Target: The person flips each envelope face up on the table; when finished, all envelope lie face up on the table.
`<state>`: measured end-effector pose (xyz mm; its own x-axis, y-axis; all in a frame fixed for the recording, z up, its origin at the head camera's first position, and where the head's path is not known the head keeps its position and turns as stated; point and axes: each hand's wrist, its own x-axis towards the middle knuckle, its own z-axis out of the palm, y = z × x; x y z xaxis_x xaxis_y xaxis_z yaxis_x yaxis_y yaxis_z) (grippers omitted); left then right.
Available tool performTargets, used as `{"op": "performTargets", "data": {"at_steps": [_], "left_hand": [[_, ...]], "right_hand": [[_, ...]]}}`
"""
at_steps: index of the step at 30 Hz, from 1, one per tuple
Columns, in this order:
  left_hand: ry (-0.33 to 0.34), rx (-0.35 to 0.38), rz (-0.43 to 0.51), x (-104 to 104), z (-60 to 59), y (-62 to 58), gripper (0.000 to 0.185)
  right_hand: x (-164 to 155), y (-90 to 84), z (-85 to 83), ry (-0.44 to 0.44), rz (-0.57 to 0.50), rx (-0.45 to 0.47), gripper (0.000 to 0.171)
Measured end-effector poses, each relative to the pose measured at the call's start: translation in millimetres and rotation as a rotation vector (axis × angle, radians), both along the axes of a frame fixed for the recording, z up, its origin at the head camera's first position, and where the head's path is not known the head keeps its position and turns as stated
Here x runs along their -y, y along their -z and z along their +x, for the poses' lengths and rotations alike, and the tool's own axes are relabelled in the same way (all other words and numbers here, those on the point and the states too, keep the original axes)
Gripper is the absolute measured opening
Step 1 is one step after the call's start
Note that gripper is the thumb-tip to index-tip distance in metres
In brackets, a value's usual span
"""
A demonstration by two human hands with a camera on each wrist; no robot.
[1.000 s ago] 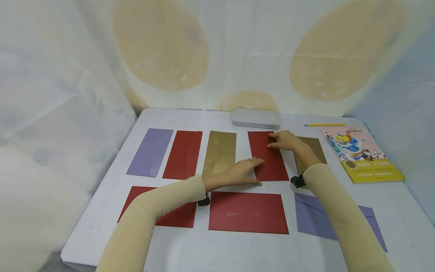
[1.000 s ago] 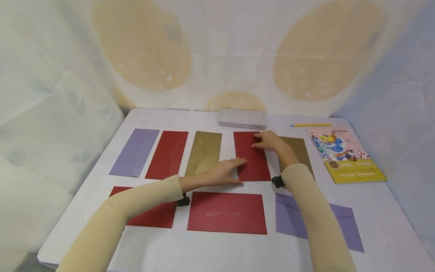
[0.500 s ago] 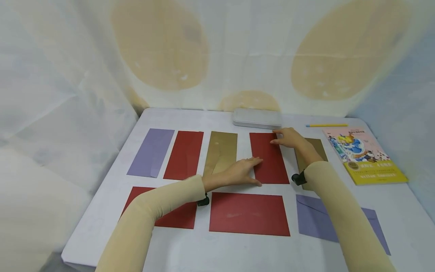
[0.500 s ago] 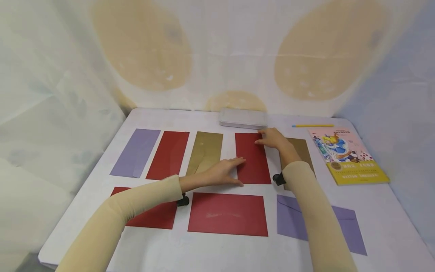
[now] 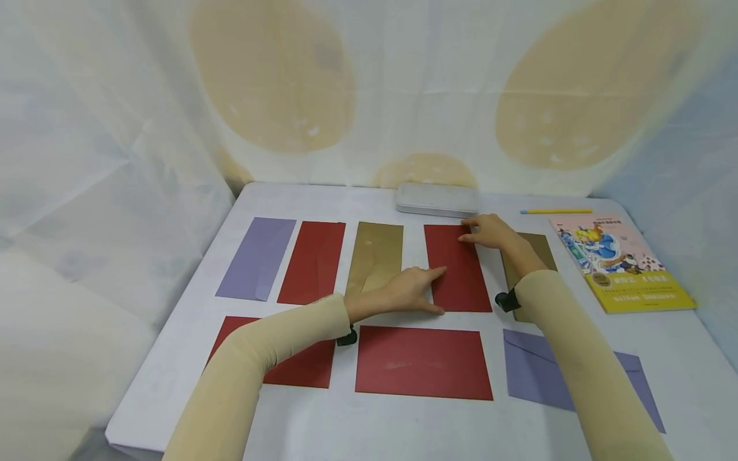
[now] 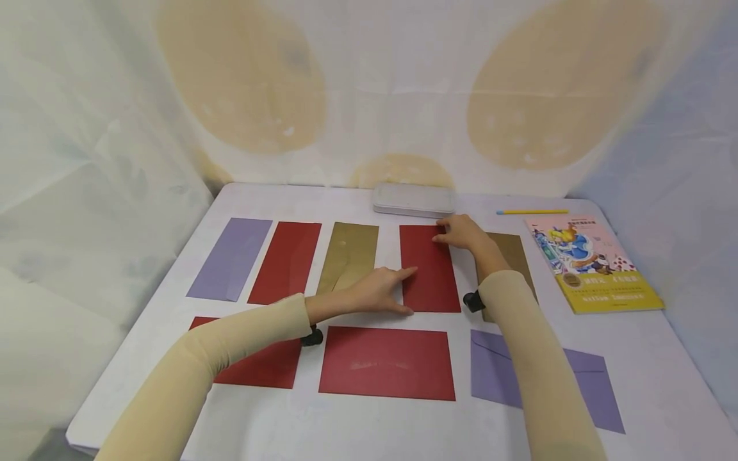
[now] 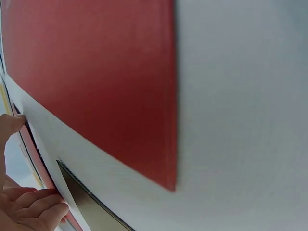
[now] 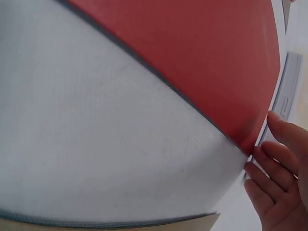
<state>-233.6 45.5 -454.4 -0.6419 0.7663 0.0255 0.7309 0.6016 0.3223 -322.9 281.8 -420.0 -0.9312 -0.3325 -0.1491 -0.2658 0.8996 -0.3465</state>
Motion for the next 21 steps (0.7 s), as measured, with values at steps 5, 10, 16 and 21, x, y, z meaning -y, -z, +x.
{"op": "performTargets", "data": {"at_steps": [5, 10, 16, 21], "left_hand": [[0.028, -0.024, -0.027, -1, 0.8, -0.8, 0.084], [0.063, -0.073, -0.01, 4, 1.3, 0.2, 0.079], [0.083, -0.075, 0.021, 8, 4.6, -0.3, 0.072], [0.072, -0.097, 0.026, 9, 10.9, -1.5, 0.067]], "right_hand": [[0, -1.1, 1.3, 0.016, 0.002, 0.027, 0.057], [-3, 0.8, 1.0, 0.021, -0.025, 0.008, 0.054], [-10, 2.4, 1.1, 0.004, -0.069, -0.022, 0.05], [-14, 4.8, 0.9, -0.004, -0.08, -0.015, 0.051]]}}
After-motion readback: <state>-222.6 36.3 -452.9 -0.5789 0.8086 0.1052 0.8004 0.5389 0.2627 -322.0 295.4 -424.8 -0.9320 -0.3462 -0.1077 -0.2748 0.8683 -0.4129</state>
